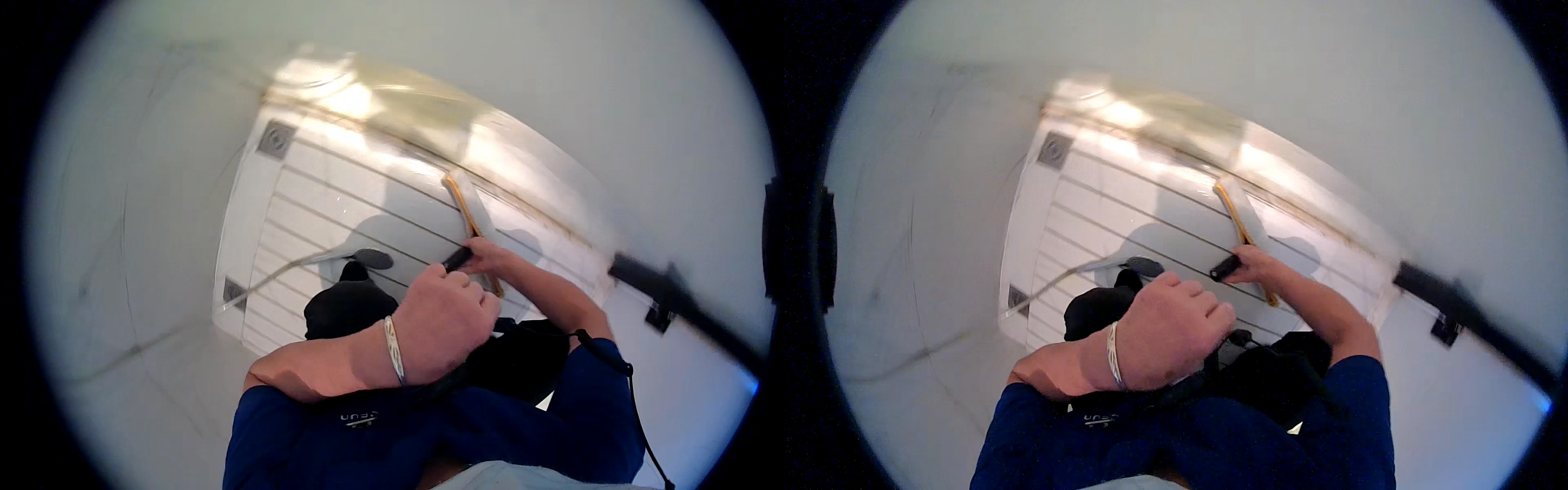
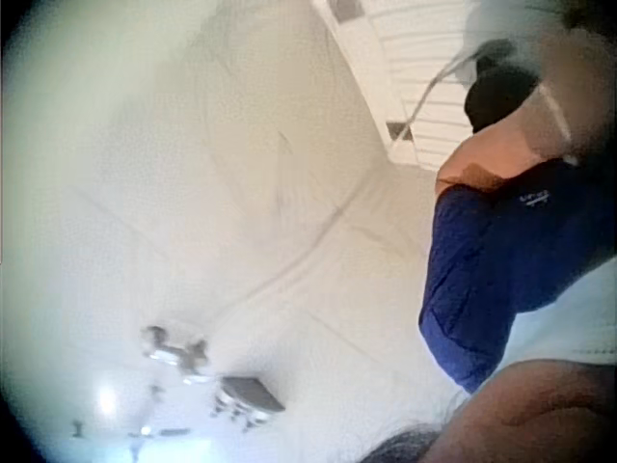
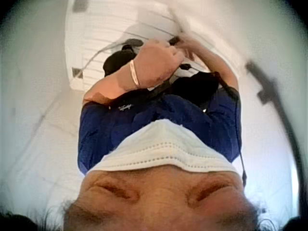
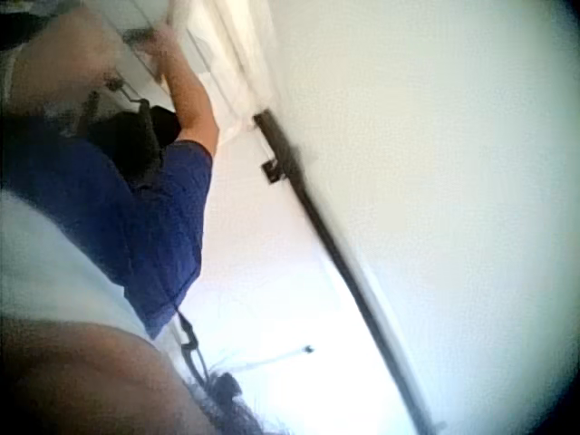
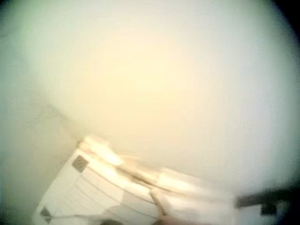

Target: The person cleans a shower stall using a squeegee to wipe the glass door and walls, followed by a mop to clean the floor. They then use a handheld shower head to rinse the surfaces and the shower head itself.

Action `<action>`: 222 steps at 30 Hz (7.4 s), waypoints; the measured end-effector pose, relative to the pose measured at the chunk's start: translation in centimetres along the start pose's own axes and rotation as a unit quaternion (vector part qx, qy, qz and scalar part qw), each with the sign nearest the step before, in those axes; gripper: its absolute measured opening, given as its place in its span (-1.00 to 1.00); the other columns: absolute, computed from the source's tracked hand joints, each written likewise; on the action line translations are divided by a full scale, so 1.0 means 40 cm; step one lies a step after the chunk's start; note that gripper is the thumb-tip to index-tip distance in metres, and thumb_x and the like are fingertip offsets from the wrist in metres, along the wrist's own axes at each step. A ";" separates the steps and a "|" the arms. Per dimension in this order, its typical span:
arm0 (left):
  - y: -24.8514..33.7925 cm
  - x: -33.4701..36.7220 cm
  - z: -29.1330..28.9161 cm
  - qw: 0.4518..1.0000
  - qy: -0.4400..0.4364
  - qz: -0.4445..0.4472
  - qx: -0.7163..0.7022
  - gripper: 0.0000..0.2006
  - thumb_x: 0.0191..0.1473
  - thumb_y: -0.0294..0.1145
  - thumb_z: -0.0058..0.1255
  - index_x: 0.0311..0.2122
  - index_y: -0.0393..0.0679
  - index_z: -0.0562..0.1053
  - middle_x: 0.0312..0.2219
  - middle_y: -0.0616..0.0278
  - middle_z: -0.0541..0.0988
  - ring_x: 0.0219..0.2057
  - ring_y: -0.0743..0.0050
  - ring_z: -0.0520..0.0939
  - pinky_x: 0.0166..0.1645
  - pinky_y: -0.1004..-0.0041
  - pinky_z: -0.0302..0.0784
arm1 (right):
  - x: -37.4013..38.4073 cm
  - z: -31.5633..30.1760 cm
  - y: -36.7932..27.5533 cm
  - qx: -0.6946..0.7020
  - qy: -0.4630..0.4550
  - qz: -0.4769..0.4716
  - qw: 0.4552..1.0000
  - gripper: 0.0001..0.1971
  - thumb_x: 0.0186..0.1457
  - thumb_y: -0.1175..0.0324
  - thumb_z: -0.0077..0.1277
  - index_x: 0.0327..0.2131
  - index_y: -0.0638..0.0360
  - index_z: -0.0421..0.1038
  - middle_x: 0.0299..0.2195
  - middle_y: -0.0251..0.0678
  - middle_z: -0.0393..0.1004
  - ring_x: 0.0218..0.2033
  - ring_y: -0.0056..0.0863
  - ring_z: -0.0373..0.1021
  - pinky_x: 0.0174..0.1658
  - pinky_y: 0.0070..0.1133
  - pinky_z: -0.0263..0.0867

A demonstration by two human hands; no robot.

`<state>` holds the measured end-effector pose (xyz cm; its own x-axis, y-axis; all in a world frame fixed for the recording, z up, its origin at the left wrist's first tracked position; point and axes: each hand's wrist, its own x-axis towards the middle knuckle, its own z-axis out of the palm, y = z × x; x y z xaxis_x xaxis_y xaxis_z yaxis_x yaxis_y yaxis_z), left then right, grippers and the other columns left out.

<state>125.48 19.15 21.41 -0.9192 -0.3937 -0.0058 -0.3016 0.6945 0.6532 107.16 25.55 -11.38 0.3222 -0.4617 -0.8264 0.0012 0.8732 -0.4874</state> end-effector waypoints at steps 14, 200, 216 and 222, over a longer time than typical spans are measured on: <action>0.034 -0.300 -0.045 0.901 0.364 -0.232 0.046 -0.85 -0.19 -0.36 -0.14 -0.48 -0.19 0.39 -0.66 0.24 0.38 -0.64 0.37 0.41 -0.56 0.40 0.31 | 0.388 0.640 -0.242 -0.438 -0.098 -0.154 0.880 -0.63 -0.13 0.14 -0.14 -0.45 0.35 0.25 -0.52 0.07 0.34 -0.47 -0.13 0.37 -0.39 -0.34 0.31; 1.588 -0.209 0.508 0.517 -0.585 0.580 -0.233 -0.58 -0.19 -0.41 0.05 -0.18 -0.26 0.21 -0.42 0.16 0.46 -0.43 0.36 0.50 -0.31 0.43 0.41 | -1.020 1.358 0.199 0.640 0.637 0.428 -0.043 -0.61 -0.13 0.29 0.02 -0.17 0.14 0.23 -0.30 -0.12 0.37 -0.32 -0.14 0.34 -0.30 -0.37 0.24; 1.583 -0.228 0.507 0.537 -0.615 0.538 -0.211 -0.53 -0.32 -0.40 0.11 -0.22 -0.21 0.22 -0.46 0.13 0.47 -0.43 0.29 0.52 -0.33 0.41 0.42 | -1.124 1.240 0.346 0.597 0.664 0.450 0.010 -0.62 -0.15 0.26 0.02 -0.21 0.13 0.25 -0.35 -0.11 0.38 -0.32 -0.13 0.34 -0.31 -0.34 0.25; 1.590 -0.228 0.507 0.516 -0.630 0.551 -0.183 -0.53 -0.32 -0.42 0.10 -0.20 -0.22 0.26 -0.51 0.13 0.48 -0.50 0.31 0.53 -0.37 0.44 0.45 | -1.110 1.217 0.337 0.623 0.635 0.454 -0.039 -0.62 -0.15 0.27 0.04 -0.21 0.16 0.26 -0.35 -0.08 0.38 -0.34 -0.11 0.34 -0.30 -0.35 0.24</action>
<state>109.54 79.11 47.66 0.0129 0.9827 0.1847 0.4358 -0.1718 0.8835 138.96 65.41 32.45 0.5129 0.8584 -0.0140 0.7666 -0.4653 -0.4425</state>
